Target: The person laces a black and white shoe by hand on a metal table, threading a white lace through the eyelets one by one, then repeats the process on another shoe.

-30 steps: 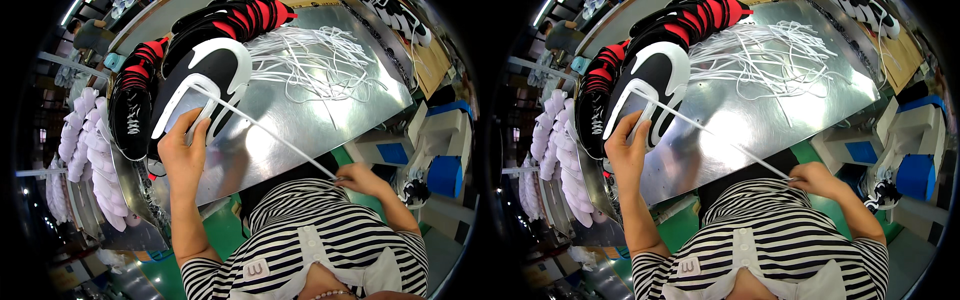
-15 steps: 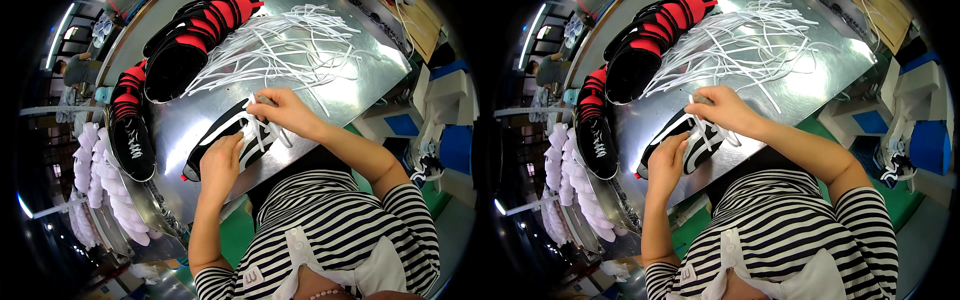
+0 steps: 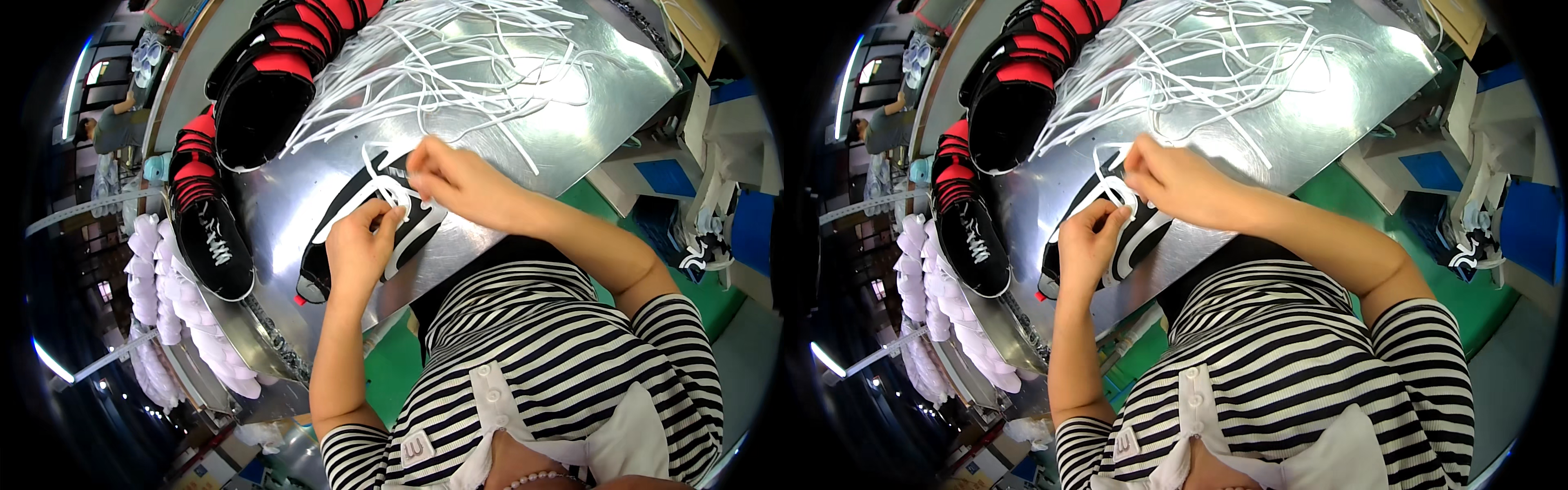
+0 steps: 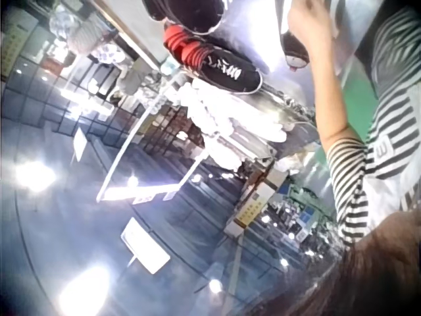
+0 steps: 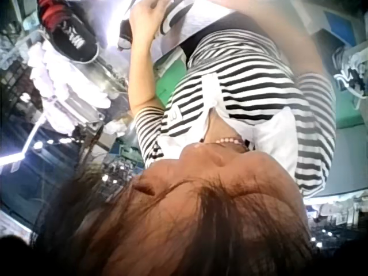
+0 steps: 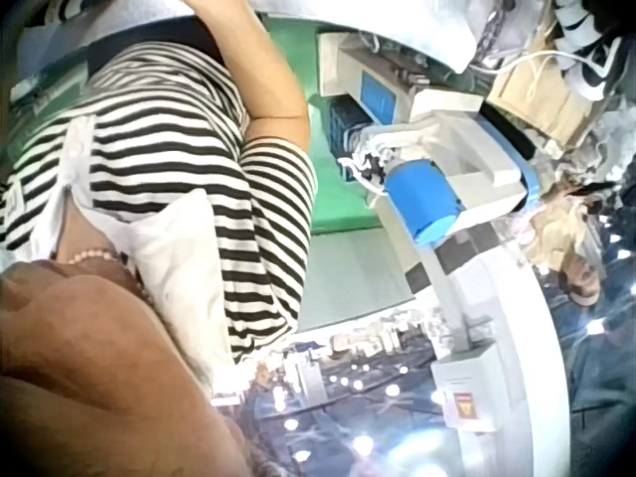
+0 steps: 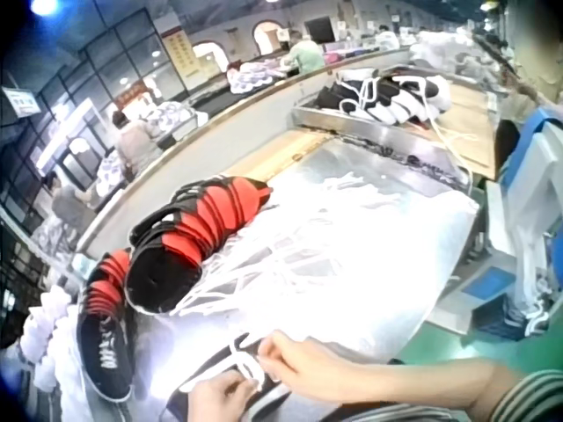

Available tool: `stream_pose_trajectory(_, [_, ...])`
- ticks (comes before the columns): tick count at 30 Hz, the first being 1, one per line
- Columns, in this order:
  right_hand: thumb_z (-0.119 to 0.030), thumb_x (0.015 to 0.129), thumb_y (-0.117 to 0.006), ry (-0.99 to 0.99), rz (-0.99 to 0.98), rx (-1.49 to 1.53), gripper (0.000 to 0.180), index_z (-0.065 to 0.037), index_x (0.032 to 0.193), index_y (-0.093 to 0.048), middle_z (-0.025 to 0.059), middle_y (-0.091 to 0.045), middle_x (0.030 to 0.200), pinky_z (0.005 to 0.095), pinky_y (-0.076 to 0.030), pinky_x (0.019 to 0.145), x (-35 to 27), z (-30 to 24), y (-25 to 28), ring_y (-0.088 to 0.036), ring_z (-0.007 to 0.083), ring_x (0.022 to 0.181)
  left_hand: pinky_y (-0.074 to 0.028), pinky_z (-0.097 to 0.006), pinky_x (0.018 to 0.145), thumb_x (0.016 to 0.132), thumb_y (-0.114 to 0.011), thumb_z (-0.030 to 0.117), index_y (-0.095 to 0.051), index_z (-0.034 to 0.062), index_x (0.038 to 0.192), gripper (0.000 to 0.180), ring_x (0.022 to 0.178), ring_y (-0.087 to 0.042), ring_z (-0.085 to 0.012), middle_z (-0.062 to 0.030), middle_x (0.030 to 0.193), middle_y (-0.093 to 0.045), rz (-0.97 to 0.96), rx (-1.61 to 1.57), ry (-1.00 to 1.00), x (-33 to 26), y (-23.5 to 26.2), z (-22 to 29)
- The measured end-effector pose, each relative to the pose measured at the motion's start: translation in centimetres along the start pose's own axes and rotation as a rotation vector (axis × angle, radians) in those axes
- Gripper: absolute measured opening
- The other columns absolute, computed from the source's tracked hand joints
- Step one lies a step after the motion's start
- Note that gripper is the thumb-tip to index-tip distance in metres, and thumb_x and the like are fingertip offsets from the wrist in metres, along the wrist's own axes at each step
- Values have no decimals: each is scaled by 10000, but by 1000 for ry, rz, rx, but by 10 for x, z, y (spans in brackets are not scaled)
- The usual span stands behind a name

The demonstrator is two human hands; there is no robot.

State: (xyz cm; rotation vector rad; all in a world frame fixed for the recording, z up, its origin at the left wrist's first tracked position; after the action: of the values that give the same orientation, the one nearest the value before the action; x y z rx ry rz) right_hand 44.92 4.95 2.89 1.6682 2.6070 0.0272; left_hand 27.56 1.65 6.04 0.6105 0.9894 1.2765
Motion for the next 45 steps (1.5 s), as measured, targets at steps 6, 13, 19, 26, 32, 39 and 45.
stream_pose_trajectory(6, [-165, 925, -611, -37, -104, -221, 162, -20, 977, -561, 107, -694, 773, 330, -502, 648, -26, 10, -13, -665, 226, 685, -426, -336, 555, 868, -678, 243, -668, 6, 806, 245, 516, -510, -208, -101, 582, -561, -14, -60, 21, 5, 3, -2])
stream_pose_trajectory(13, [-174, 915, -617, -66, -152, -302, 161, -22, 929, -568, 107, -698, 768, 342, -507, 634, -19, 8, -12, -673, 255, 673, -429, -315, 558, 859, -690, 187, -666, -14, 831, 204, 531, -506, -168, -90, 594, -565, -36, -177, 4, 7, 1, -6])
stream_pose_trajectory(19, [-142, 884, -605, -39, -90, -560, 199, 30, 923, -511, 194, -647, 726, 476, -498, 627, -12, 9, -30, -649, 389, 713, -513, -309, 688, 815, -677, 11, -666, -28, 1022, 211, 741, -669, -235, -143, 845, -678, 79, -1, -380, -16, -12, 13])
stream_pose_trajectory(26, [-113, 883, -606, -17, -141, -490, 183, 4, 987, -510, 206, -652, 805, 448, -495, 654, -27, -1, -20, -637, 400, 784, -452, -374, 548, 815, -637, 40, -677, 24, 999, 189, 622, -592, -270, -93, 726, -583, 234, 211, -505, -32, -10, 17])
stream_pose_trajectory(32, [-152, 902, -660, 59, 119, -68, 191, -53, 1050, -594, -40, -607, 912, 222, -450, 716, -32, -52, 73, -560, 56, 862, -510, -318, 629, 701, -657, 22, -719, 43, 946, 254, 695, -638, -184, -48, 828, -667, 502, 347, -851, -80, 5, -3])
stream_pose_trajectory(39, [-285, 733, -834, -71, -111, -66, 506, -90, 1073, -514, 83, -644, 930, 264, -434, 744, 10, -11, 15, -568, 119, 880, -507, -364, 740, 847, -641, 115, -650, 21, 1105, 275, 788, -643, -279, -100, 908, -673, 165, 56, -484, -61, 19, -15])
stream_pose_trajectory(45, [-254, 778, -795, 48, 70, -197, 472, -68, 1115, -522, 121, -659, 1035, 331, -474, 880, -3, -3, -6, -631, 237, 991, -303, -317, 1100, 964, -457, 596, -512, 83, 1394, 672, 1282, -455, -195, -79, 1352, -561, -662, -573, 135, -51, 10, -69])
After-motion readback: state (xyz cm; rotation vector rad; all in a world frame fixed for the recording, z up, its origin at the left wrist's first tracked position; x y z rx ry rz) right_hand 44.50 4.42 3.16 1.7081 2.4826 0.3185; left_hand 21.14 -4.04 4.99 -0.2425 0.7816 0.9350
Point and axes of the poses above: each hand's wrist, its own x-axis towards the middle knuckle, its own y-axis out of the back of the hand, z = x × y, the point moved 4 cm from there along x, towards the middle knuckle
